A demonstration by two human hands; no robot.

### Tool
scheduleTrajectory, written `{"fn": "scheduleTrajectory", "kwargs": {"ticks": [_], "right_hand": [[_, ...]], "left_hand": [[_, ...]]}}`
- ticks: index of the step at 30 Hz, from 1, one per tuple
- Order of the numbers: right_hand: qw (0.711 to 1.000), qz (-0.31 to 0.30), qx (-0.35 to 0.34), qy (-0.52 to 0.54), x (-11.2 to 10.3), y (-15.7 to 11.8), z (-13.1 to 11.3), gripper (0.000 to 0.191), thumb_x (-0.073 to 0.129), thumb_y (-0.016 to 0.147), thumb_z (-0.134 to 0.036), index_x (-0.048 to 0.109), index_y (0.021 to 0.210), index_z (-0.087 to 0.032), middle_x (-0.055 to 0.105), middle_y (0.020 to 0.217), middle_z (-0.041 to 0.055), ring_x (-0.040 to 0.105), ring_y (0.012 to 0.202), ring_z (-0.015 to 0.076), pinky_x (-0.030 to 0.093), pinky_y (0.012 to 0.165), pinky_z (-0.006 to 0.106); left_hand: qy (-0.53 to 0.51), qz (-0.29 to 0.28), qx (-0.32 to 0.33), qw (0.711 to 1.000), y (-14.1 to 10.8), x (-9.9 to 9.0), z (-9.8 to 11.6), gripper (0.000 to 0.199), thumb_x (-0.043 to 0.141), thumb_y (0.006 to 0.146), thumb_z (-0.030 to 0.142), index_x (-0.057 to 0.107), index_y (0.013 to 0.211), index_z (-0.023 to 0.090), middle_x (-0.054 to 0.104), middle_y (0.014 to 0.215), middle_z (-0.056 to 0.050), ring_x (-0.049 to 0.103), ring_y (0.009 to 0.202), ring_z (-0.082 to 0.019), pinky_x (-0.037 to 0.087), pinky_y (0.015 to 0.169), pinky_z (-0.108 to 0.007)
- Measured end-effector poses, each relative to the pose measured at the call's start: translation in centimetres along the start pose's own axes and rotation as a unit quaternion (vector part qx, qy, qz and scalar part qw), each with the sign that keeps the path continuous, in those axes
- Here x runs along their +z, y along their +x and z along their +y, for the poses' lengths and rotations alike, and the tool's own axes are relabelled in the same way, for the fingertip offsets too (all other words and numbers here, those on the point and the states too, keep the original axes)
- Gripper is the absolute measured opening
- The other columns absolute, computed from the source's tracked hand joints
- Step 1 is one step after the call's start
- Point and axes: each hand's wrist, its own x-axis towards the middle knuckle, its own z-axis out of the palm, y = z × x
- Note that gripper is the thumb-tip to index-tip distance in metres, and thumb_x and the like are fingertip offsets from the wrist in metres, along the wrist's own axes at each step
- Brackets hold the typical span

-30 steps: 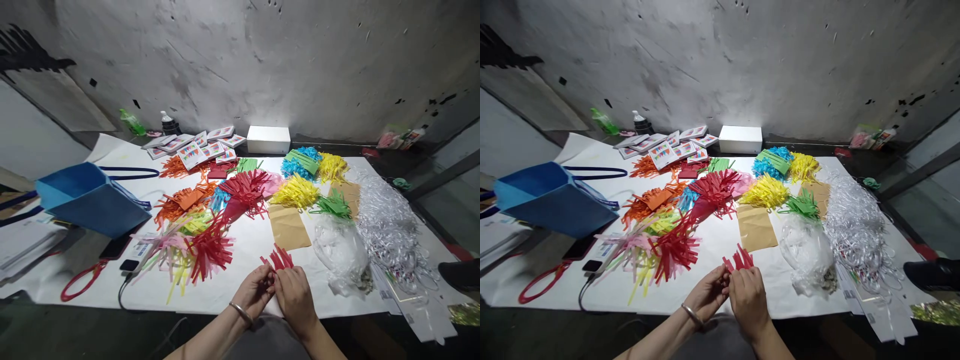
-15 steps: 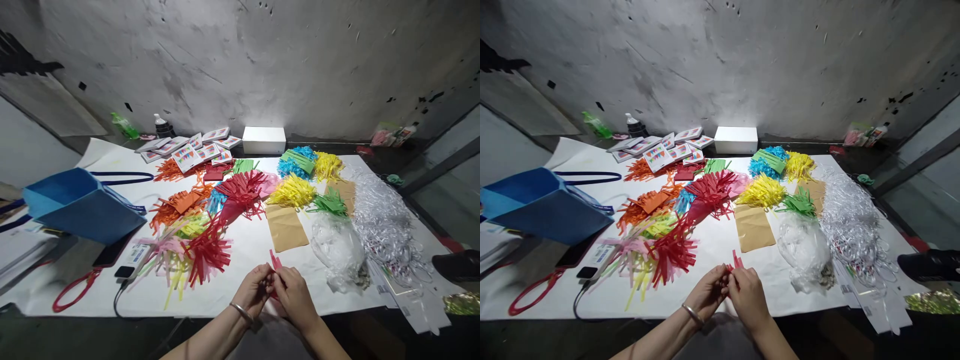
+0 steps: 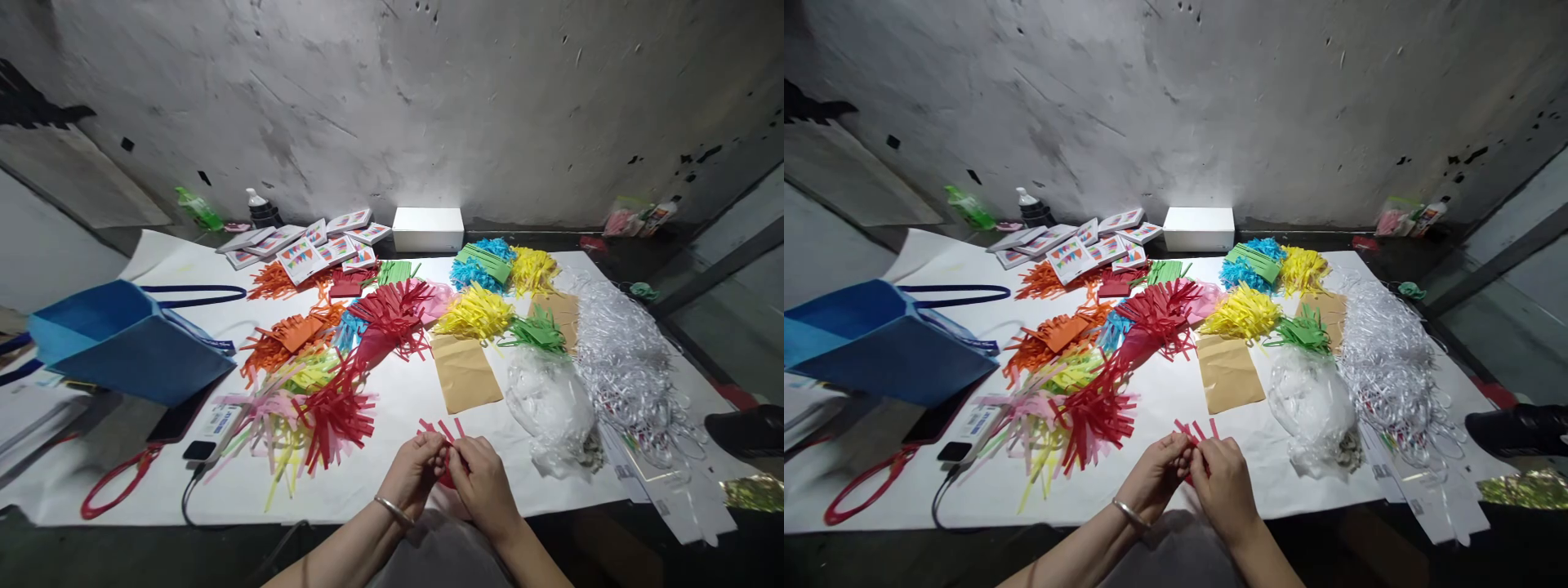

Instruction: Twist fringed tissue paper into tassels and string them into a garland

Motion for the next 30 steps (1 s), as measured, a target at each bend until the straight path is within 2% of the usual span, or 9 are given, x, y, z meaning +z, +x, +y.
{"fn": "scheduleTrajectory", "kwargs": {"ticks": [7, 11, 17, 20, 23, 26, 30], "right_hand": [[0.997, 0.030, -0.057, -0.051, -0.07, 0.02, 0.18, 0.025, 0.040, 0.094, -0.017, 0.055, 0.075, -0.020, 0.058, 0.068, 0.0015, 0.049, 0.066, 0.0171, 0.035, 0.066, 0.029], [0.992, 0.022, -0.085, -0.086, -0.22, 0.14, 0.26, 0.026, 0.039, 0.094, -0.017, 0.055, 0.073, -0.019, 0.057, 0.067, 0.0019, 0.045, 0.063, 0.0172, 0.034, 0.066, 0.031], [0.997, 0.014, -0.039, -0.065, -0.61, 0.26, -0.09, 0.027, 0.041, 0.093, -0.016, 0.052, 0.069, -0.020, 0.056, 0.064, 0.0006, 0.047, 0.063, 0.0161, 0.033, 0.062, 0.028], [0.997, 0.011, -0.054, -0.045, -0.69, 0.21, -0.26, 0.026, 0.041, 0.092, -0.016, 0.052, 0.069, -0.020, 0.057, 0.064, -0.0001, 0.049, 0.062, 0.0151, 0.034, 0.062, 0.027], [0.997, 0.013, -0.066, -0.030, -0.61, 0.08, -0.27, 0.025, 0.041, 0.092, -0.017, 0.052, 0.069, -0.021, 0.057, 0.064, -0.0001, 0.050, 0.063, 0.0153, 0.035, 0.062, 0.027], [0.999, 0.016, -0.027, -0.018, -0.50, -0.03, -0.10, 0.027, 0.040, 0.092, -0.017, 0.051, 0.068, -0.021, 0.056, 0.063, -0.0006, 0.050, 0.063, 0.0154, 0.035, 0.062, 0.027], [0.999, -0.023, -0.009, 0.041, -0.41, -0.19, 0.28, 0.026, 0.040, 0.095, -0.019, 0.054, 0.073, -0.021, 0.059, 0.068, 0.0000, 0.053, 0.066, 0.0150, 0.038, 0.063, 0.025]], "left_hand": [[0.008, 0.028, -0.011, 1.000, 0.30, 0.03, 0.02, 0.037, 0.089, 0.053, 0.033, 0.062, 0.062, 0.009, 0.058, 0.054, 0.000, 0.048, 0.048, -0.005, 0.033, 0.049, -0.017], [0.033, 0.033, 0.007, 0.999, 0.20, 0.17, 0.01, 0.038, 0.088, 0.054, 0.037, 0.060, 0.059, 0.010, 0.058, 0.053, 0.001, 0.046, 0.048, -0.006, 0.033, 0.049, -0.018], [0.100, 0.036, 0.067, 0.992, -0.17, 0.38, -0.14, 0.039, 0.084, 0.058, 0.041, 0.058, 0.057, 0.013, 0.054, 0.049, 0.004, 0.042, 0.047, -0.007, 0.032, 0.050, -0.020], [0.131, 0.044, 0.093, 0.986, -0.24, 0.35, -0.18, 0.040, 0.084, 0.058, 0.043, 0.058, 0.057, 0.013, 0.053, 0.048, 0.004, 0.041, 0.046, -0.007, 0.031, 0.050, -0.021], [0.146, 0.041, 0.101, 0.983, -0.29, 0.29, -0.20, 0.041, 0.083, 0.059, 0.045, 0.056, 0.056, 0.014, 0.053, 0.048, 0.004, 0.041, 0.046, -0.008, 0.031, 0.050, -0.021], [0.155, 0.032, 0.102, 0.982, -0.32, 0.19, -0.34, 0.040, 0.082, 0.060, 0.045, 0.056, 0.056, 0.014, 0.052, 0.048, 0.004, 0.040, 0.046, -0.008, 0.032, 0.050, -0.021], [0.135, 0.020, 0.077, 0.988, -0.24, -0.01, -0.67, 0.041, 0.081, 0.061, 0.046, 0.056, 0.057, 0.014, 0.050, 0.047, 0.004, 0.040, 0.045, -0.008, 0.031, 0.049, -0.021]]}}
